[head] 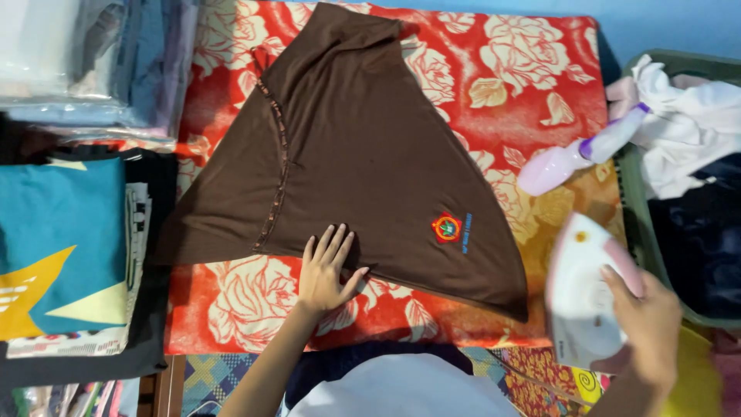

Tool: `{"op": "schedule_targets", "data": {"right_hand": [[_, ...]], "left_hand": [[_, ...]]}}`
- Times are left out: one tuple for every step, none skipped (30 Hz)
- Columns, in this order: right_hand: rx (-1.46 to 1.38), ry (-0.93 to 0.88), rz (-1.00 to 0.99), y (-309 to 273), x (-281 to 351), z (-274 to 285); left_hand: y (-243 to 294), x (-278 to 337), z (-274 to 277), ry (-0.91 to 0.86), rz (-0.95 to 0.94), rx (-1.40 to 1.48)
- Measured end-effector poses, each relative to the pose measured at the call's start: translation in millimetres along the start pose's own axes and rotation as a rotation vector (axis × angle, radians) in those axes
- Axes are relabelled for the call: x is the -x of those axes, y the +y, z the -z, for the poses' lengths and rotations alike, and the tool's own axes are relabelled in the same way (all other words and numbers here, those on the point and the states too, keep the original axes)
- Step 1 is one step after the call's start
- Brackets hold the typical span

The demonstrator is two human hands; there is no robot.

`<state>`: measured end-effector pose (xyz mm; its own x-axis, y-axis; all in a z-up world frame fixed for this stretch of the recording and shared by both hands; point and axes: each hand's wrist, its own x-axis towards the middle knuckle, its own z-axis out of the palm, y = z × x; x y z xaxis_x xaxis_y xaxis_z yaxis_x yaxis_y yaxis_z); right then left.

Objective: The person irons a brown garment on a floral-patterned surface. They spray the garment with water from a spray bottle, smooth it with their hands, and use a pink iron to press different sections. The garment is repositioned and flipped to iron multiple areas.

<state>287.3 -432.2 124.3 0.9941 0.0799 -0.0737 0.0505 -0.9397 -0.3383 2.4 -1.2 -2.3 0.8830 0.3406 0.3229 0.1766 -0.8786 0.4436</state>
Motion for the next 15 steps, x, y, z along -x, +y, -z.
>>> {"op": "schedule_targets", "data": {"right_hand": [[-0.040,-0.026,0.008,-37.1,15.8,8.2],[-0.081,-0.054,0.013,-74.3,32.5,15.8],[-0.080,-0.046,0.001,-107.1,42.8,8.5],[-0.146,-0.039,0.100,-140.3,51.2,1.2],[-0.210,-0.033,0.200,-173.8,59.3,-6.6],[-0.209,-0.028,0.195,-177.0,47.7,-31.6],[-0.093,-0.113,0.271,-180.4,35.9,-56.4],[0.022,-0.198,0.351,-186.1,22.4,-81.8],[0.021,-0.194,0.351,-196.5,18.3,-88.5],[0.155,-0.175,0.329,-207.5,14.3,-95.5],[0.289,-0.155,0.307,-218.7,9.8,-102.4],[0.289,-0.151,0.304,-213.7,5.6,-114.7],[0.359,-0.059,0.371,-208.8,1.0,-127.2],[0.430,0.034,0.437,-203.4,-4.0,-139.3],[0.432,0.037,0.434,-202.7,10.8,-132.5]], "left_hand": [[-0.2,-0.1,-1.2,0.004,0.011,-0.006],[-0.6,0.8,-1.7,0.005,0.021,-0.011],[-2.3,2.1,-3.6,0.001,0.009,-0.003],[-3.8,3.3,-6.0,-0.024,0.027,-0.031],[-5.6,4.9,-8.3,-0.048,0.044,-0.059],[-4.9,5.8,-9.4,-0.049,0.038,-0.056],[-4.5,6.7,-10.1,-0.045,0.047,-0.062],[-5.4,6.5,-9.8,-0.037,0.058,-0.071],[-5.1,6.7,-10.1,-0.034,0.054,-0.071],[-5.2,7.2,-9.6,-0.031,0.062,-0.069],[-5.4,7.3,-9.2,-0.027,0.069,-0.067],[-6.0,8.2,-9.3,-0.026,0.065,-0.066],[-6.7,8.8,-9.6,-0.027,0.076,-0.064],[-7.1,9.2,-10.7,-0.028,0.087,-0.060],[-7.1,10.2,-10.4,-0.027,0.082,-0.057]]}}
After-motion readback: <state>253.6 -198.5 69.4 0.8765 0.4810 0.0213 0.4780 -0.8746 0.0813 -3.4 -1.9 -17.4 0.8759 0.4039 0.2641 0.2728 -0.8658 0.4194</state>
